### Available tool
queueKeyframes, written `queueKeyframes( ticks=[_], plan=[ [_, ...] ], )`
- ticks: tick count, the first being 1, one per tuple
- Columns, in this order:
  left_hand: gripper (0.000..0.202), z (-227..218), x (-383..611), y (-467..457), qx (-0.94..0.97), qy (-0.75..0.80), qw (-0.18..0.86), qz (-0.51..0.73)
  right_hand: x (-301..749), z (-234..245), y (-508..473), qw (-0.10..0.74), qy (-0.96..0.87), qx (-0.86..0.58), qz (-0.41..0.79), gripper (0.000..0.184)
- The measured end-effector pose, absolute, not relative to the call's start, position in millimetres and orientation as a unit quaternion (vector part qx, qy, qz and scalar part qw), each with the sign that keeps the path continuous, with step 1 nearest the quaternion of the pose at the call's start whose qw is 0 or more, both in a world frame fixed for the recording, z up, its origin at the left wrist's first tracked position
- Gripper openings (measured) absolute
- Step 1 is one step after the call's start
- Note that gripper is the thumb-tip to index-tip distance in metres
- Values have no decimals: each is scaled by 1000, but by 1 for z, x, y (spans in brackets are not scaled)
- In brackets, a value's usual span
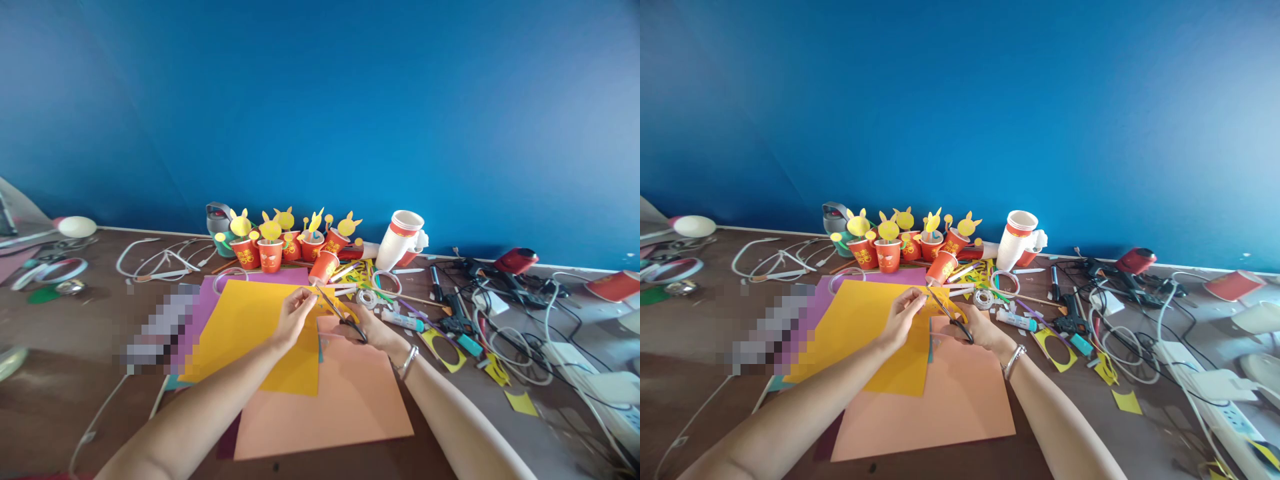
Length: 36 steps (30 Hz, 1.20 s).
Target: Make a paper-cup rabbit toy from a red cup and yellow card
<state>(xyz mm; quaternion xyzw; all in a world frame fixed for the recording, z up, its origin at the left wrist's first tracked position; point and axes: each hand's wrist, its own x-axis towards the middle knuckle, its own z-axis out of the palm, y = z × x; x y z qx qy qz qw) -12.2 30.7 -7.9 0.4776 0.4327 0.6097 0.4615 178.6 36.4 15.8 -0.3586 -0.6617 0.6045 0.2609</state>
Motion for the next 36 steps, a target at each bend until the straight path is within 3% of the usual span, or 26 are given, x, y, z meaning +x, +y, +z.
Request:
queueKeyframes(
  ticks=[20, 28, 36],
  plan=[
    [29, -8, -14, 32, 475, 427, 456, 619, 185, 13, 44, 199, -679, -348, 614, 42],
    [29, -9, -15, 33, 462, 447, 456, 615, 187, 16, 43, 175, -677, -372, 610, 36],
    [28, -7, -13, 31, 501, 458, 432, 594, 186, 12, 47, 269, -640, -338, 635, 36]
  ],
)
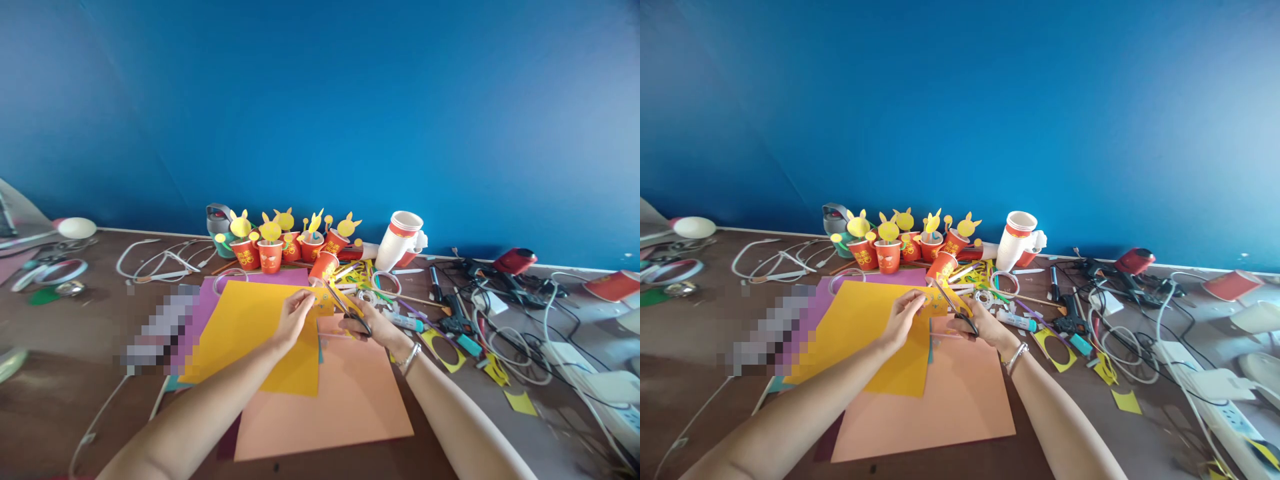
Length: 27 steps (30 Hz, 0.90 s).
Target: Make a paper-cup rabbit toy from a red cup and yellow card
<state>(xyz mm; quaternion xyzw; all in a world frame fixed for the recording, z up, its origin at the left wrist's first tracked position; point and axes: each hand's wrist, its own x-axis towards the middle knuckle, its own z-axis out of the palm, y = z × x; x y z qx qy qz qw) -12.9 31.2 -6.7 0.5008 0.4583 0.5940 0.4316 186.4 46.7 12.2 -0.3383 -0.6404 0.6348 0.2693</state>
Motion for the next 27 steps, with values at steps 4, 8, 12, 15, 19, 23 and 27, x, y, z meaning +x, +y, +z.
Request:
queueKeyframes(
  ticks=[4, 8, 12, 15, 19, 23, 27],
  plan=[
    [20, -3, -9, 27, 593, 462, 409, 518, 190, 15, 48, 274, -630, -318, 653, 38],
    [21, -6, -6, 25, 559, 480, 446, 508, 192, 18, 46, 241, -630, -315, 668, 39],
    [22, -6, -4, 26, 520, 446, 530, 500, 191, 19, 44, 187, -638, -311, 679, 43],
    [24, -5, -4, 28, 445, 447, 559, 538, 189, 16, 45, 207, -639, -317, 670, 44],
    [29, -4, -5, 31, 311, 458, 550, 625, 182, 13, 47, 327, -612, -332, 639, 43],
    [30, -1, -2, 28, 275, 448, 549, 650, 171, 12, 43, 427, -591, -332, 599, 44],
    [27, 3, 5, 18, 375, 437, 568, 588, 161, 12, 38, 501, -552, -338, 575, 40]
  ],
)
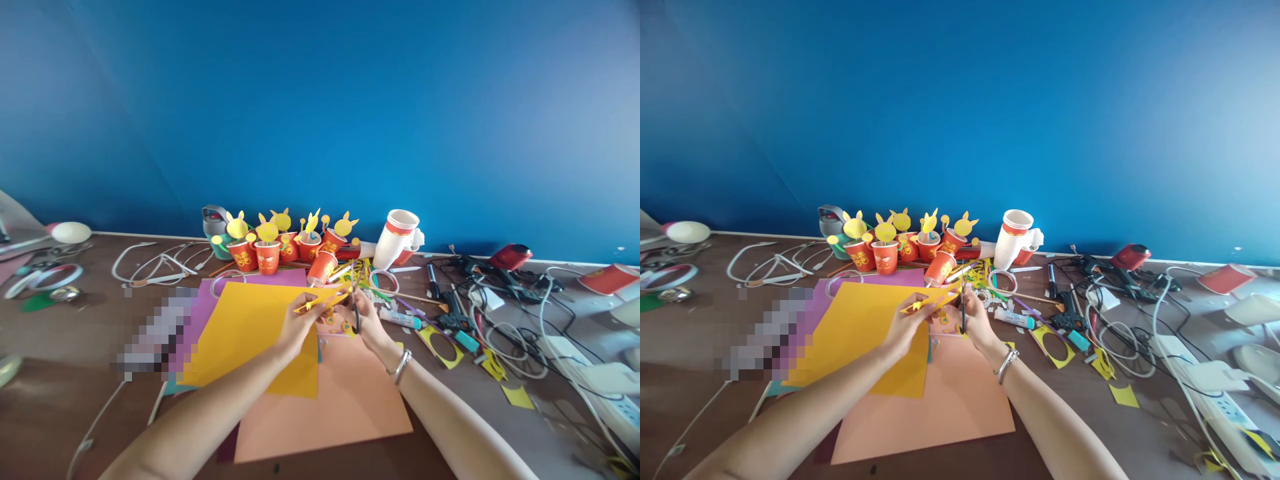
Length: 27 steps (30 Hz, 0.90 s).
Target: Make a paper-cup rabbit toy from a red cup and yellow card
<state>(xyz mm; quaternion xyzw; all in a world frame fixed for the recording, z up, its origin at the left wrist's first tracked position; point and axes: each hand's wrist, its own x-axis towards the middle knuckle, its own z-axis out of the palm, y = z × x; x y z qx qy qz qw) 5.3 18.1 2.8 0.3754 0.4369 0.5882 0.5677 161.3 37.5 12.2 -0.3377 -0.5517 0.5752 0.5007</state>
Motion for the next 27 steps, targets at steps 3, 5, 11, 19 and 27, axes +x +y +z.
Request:
queueKeyframes(
  ticks=[3, 5, 11, 19, 27],
  plan=[
    [27, 2, 9, 13, 413, 443, 578, 547, 160, 13, 36, 525, -523, -369, 561, 39],
    [27, 2, 9, 12, 412, 447, 571, 552, 161, 14, 36, 513, -524, -380, 564, 40],
    [25, 4, 4, 18, 367, 440, 559, 599, 166, 14, 39, 536, -525, -396, 530, 36],
    [25, 1, 4, 20, 366, 433, 589, 576, 164, 17, 39, 542, -520, -407, 520, 38],
    [27, 5, -2, 25, 277, 407, 546, 678, 165, 2, 39, 358, -631, -390, 567, 34]
  ],
)
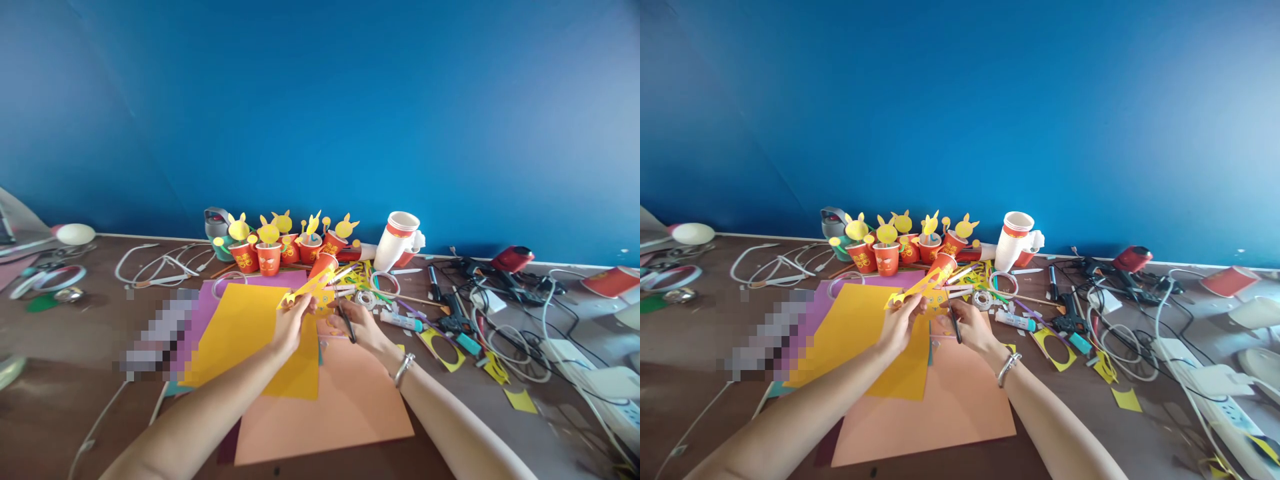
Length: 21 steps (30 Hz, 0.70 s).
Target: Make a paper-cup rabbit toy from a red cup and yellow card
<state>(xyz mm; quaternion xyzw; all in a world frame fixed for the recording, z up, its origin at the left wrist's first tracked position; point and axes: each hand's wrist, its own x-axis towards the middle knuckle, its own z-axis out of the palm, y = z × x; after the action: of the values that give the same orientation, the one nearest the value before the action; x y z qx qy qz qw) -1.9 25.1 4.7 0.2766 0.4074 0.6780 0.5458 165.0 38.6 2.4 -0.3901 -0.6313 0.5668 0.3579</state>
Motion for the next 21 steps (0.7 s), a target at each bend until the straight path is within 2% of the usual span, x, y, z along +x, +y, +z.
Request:
queueKeyframes(
  ticks=[8, 21],
  plan=[
    [24, 2, 2, 20, 305, 431, 582, 619, 159, -1, 34, 341, -645, -369, 576, 35],
    [28, 6, 1, 22, 287, 433, 595, 613, 161, 5, 32, 332, -655, -400, 548, 27]
  ],
)
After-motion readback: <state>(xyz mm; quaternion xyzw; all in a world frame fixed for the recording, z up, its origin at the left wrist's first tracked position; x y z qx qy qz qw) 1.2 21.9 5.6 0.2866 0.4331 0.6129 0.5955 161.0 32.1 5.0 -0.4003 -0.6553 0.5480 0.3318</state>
